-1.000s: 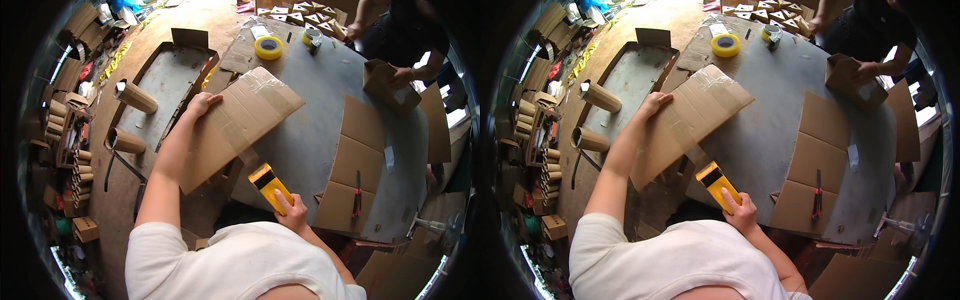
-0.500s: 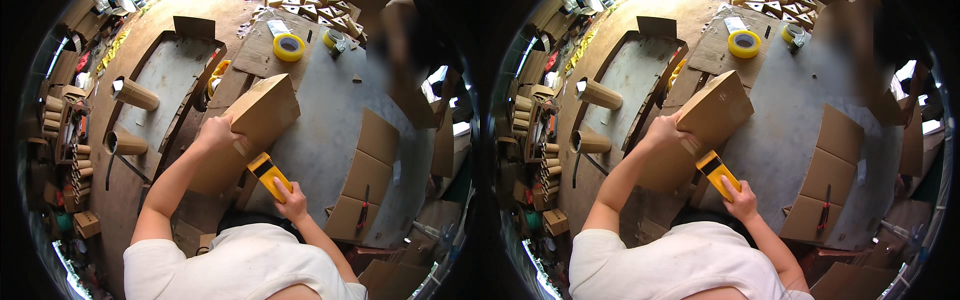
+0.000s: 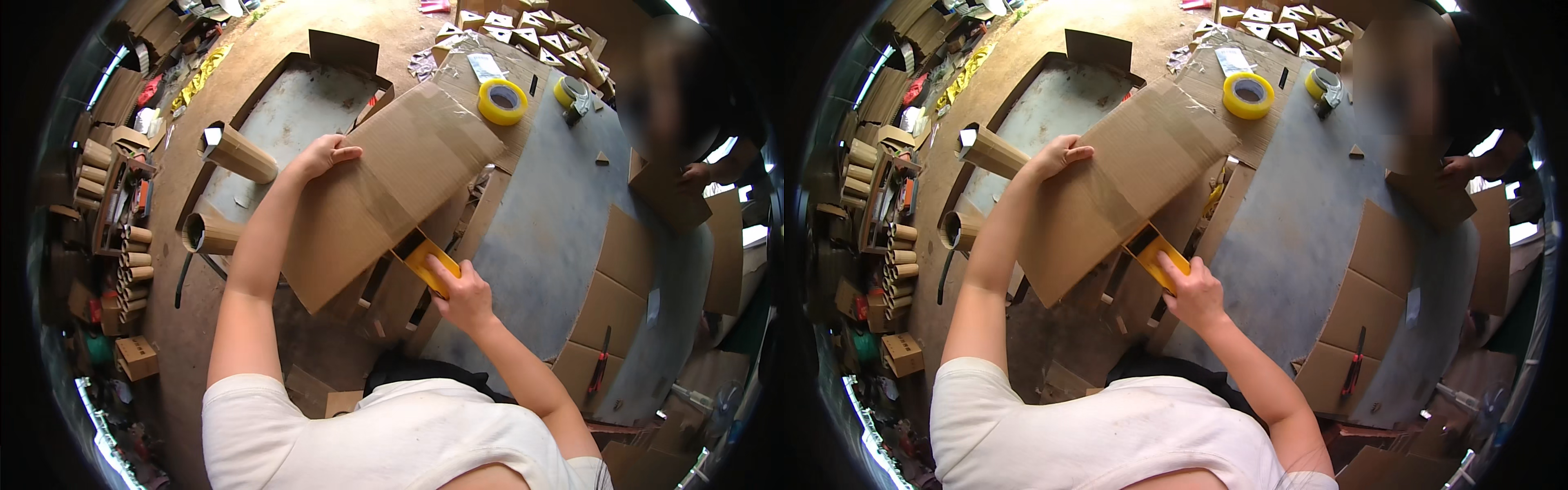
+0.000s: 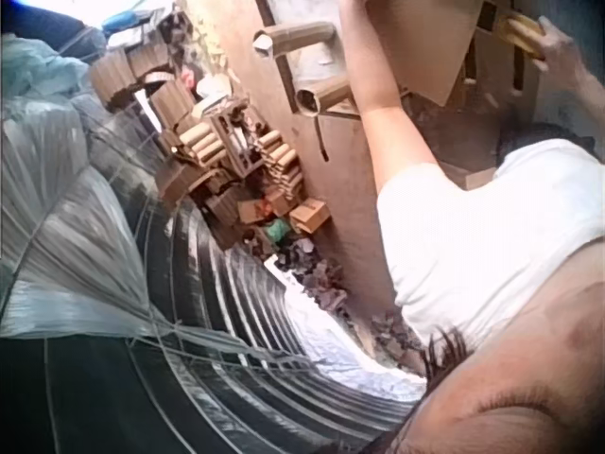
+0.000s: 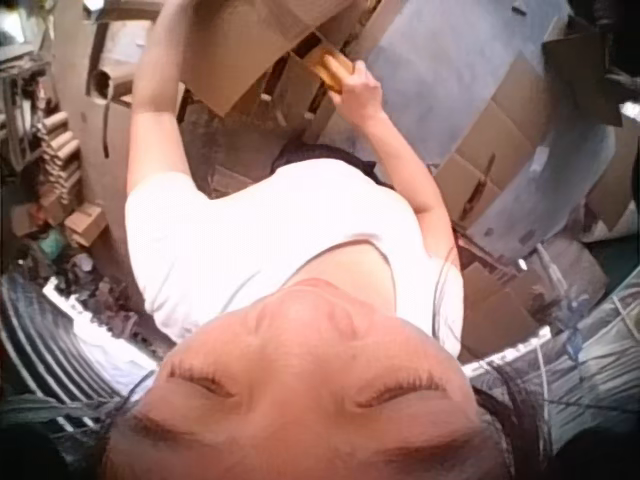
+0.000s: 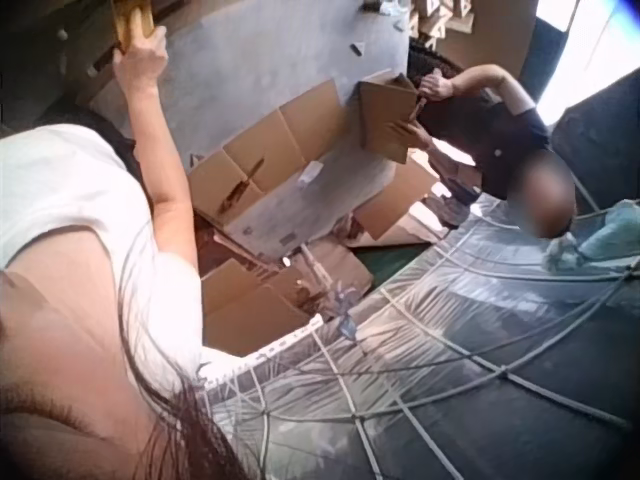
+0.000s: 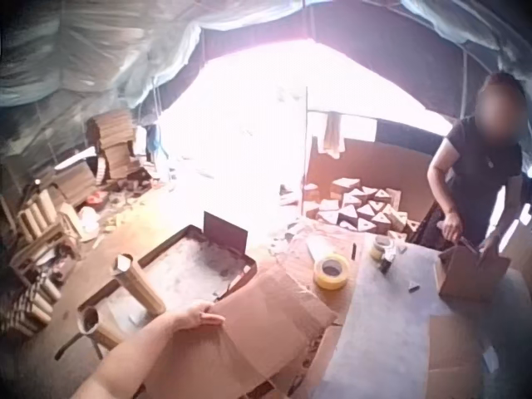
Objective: The person assembles a cardboard box by folding flaps and sealing seams with a tape dispenser. They then affix a shipping label to the box and cut a larger sheet of cardboard with a utility knife.
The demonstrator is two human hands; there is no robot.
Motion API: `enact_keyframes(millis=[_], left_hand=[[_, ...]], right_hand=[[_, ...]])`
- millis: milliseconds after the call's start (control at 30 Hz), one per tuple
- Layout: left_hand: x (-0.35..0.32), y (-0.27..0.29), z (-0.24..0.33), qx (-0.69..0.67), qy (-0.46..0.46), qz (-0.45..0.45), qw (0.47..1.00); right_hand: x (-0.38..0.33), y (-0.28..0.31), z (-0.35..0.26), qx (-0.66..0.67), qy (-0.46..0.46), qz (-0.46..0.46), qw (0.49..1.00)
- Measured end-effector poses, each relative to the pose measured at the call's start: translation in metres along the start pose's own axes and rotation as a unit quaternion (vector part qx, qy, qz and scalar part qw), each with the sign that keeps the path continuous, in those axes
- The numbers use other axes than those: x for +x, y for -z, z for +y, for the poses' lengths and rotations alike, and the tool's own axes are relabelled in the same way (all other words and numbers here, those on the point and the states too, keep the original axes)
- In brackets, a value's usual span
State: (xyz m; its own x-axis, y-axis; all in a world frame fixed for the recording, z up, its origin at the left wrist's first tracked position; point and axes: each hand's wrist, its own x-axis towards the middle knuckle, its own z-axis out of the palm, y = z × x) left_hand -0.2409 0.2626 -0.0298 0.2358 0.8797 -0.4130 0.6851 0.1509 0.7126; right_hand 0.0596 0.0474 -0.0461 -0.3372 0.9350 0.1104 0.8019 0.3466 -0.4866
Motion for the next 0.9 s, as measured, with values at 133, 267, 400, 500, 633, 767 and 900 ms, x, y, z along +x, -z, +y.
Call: enact_keyframes(millis=[133, 267, 400, 500, 633, 767, 900], left_hand=[[0.018, 0.000, -0.010, 0.100, 0.066, 0.105, 0.987], [0.034, -0.007, -0.045, -0.064, 0.049, 0.061, 0.995], [0.017, -0.083, -0.072, -0.089, 0.058, 0.089, 0.990], [-0.004, -0.096, -0.023, 0.113, 0.047, 0.183, 0.975], [0.014, -0.125, -0.058, -0.259, -0.109, 0.056, 0.958], [-0.009, -0.106, -0.015, -0.155, -0.090, -0.013, 0.984], [-0.017, -0.105, -0.023, -0.249, -0.116, -0.021, 0.961]], right_hand=[[0.054, 0.013, -0.037, -0.043, -0.037, -0.047, 0.997], [0.066, 0.029, -0.056, -0.080, -0.024, -0.066, 0.994], [0.038, 0.057, -0.052, -0.150, -0.032, -0.087, 0.984], [0.038, 0.062, -0.036, -0.135, -0.010, -0.076, 0.988], [0.074, 0.041, -0.059, -0.167, 0.008, -0.126, 0.978], [0.091, 0.010, -0.079, -0.340, 0.018, -0.128, 0.931], [0.069, 0.006, -0.041, -0.262, -0.023, -0.176, 0.949]])
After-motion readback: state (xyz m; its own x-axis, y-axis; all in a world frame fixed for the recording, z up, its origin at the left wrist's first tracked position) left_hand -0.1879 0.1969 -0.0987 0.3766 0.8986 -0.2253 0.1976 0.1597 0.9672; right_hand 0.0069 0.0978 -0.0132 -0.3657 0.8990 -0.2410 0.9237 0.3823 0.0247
